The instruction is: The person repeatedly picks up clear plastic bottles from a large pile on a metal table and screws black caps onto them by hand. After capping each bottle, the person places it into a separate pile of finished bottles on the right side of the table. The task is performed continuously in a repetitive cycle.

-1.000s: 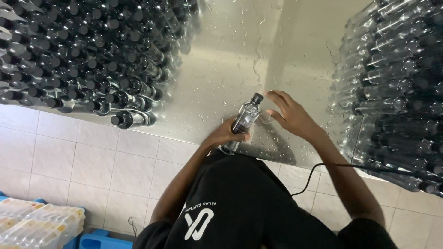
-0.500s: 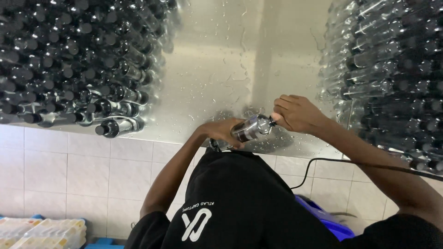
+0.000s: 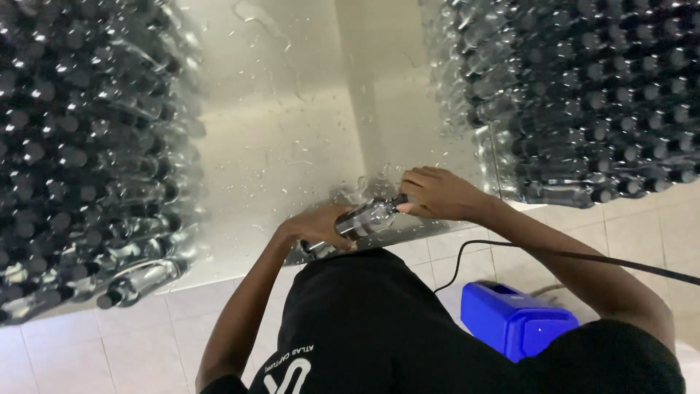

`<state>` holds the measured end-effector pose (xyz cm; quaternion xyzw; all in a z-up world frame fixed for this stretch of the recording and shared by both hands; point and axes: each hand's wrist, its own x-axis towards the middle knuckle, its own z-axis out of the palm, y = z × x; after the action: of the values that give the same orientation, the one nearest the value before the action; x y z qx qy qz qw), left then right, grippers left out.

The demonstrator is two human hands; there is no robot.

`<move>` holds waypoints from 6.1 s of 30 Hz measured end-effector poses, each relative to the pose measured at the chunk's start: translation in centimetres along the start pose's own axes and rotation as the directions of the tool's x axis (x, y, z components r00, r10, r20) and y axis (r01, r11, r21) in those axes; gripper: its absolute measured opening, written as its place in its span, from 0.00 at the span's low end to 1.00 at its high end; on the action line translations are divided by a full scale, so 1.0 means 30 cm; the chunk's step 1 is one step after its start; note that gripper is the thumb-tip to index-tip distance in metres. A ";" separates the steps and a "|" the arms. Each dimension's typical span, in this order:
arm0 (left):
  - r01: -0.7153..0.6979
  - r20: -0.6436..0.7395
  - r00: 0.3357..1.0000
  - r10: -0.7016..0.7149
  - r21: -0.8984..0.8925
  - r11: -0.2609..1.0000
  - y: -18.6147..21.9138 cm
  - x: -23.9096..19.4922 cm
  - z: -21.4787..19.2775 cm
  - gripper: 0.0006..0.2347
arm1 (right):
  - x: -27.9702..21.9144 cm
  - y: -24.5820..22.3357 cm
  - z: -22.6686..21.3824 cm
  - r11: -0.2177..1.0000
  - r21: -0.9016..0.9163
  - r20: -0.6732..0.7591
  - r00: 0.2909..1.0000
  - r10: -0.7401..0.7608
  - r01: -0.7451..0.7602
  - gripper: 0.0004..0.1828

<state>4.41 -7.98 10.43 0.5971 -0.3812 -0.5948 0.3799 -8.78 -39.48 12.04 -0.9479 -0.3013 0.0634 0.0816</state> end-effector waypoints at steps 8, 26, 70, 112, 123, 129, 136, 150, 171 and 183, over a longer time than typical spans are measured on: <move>0.185 0.046 0.983 -0.179 -0.192 0.964 -0.090 0.138 0.002 0.36 | -0.060 -0.012 0.127 0.389 0.578 0.446 0.676 0.586 -0.718 0.31; 0.275 0.234 0.938 -0.256 -0.052 0.960 0.058 0.490 0.100 0.41 | -0.369 0.051 0.384 0.243 0.863 0.063 0.571 0.819 -0.443 0.29; 0.376 -0.907 0.392 -0.153 0.006 0.927 -0.458 -0.053 0.403 0.39 | -0.481 0.383 0.169 0.404 0.429 -0.579 0.098 0.810 -0.808 0.14; -0.389 -0.868 -0.367 -0.333 -0.182 0.903 -0.784 -0.517 0.317 0.23 | 0.406 -0.152 0.214 0.716 0.166 0.555 0.664 0.501 -0.678 0.36; -0.793 -0.827 0.516 -0.222 -0.559 0.242 -0.636 -0.089 0.175 0.24 | 0.245 -0.247 0.206 0.569 0.265 0.570 0.603 0.558 -0.778 0.36; -0.694 -0.731 0.658 -0.183 -0.682 0.229 -0.508 -0.060 0.124 0.22 | 0.111 -0.248 0.259 0.508 0.286 0.610 0.563 0.557 -0.812 0.39; -0.619 -0.670 0.729 -0.144 -0.734 0.279 -0.436 -0.020 0.116 0.24 | 0.078 -0.240 0.250 0.495 0.256 0.632 0.531 0.565 -0.831 0.35; -0.521 -0.603 0.787 -0.128 -0.762 0.385 -0.348 -0.038 0.129 0.23 | 0.370 -0.158 -0.010 0.684 0.390 0.411 0.782 0.469 -0.616 0.32; -0.215 -0.045 0.963 0.267 -0.729 0.651 -0.265 -0.027 0.030 0.16 | 0.360 0.059 -0.021 0.995 -0.002 0.304 0.948 -0.094 0.099 0.36; -0.005 -0.129 0.992 -0.012 -0.130 0.991 -0.181 0.082 0.009 0.27 | 0.132 -0.011 0.146 0.863 0.204 0.187 0.884 0.429 -0.462 0.35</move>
<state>4.15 -7.94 4.46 0.6089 -0.3152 -0.5792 0.4409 -6.49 -36.39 7.53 -0.9681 -0.0685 0.1808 0.1593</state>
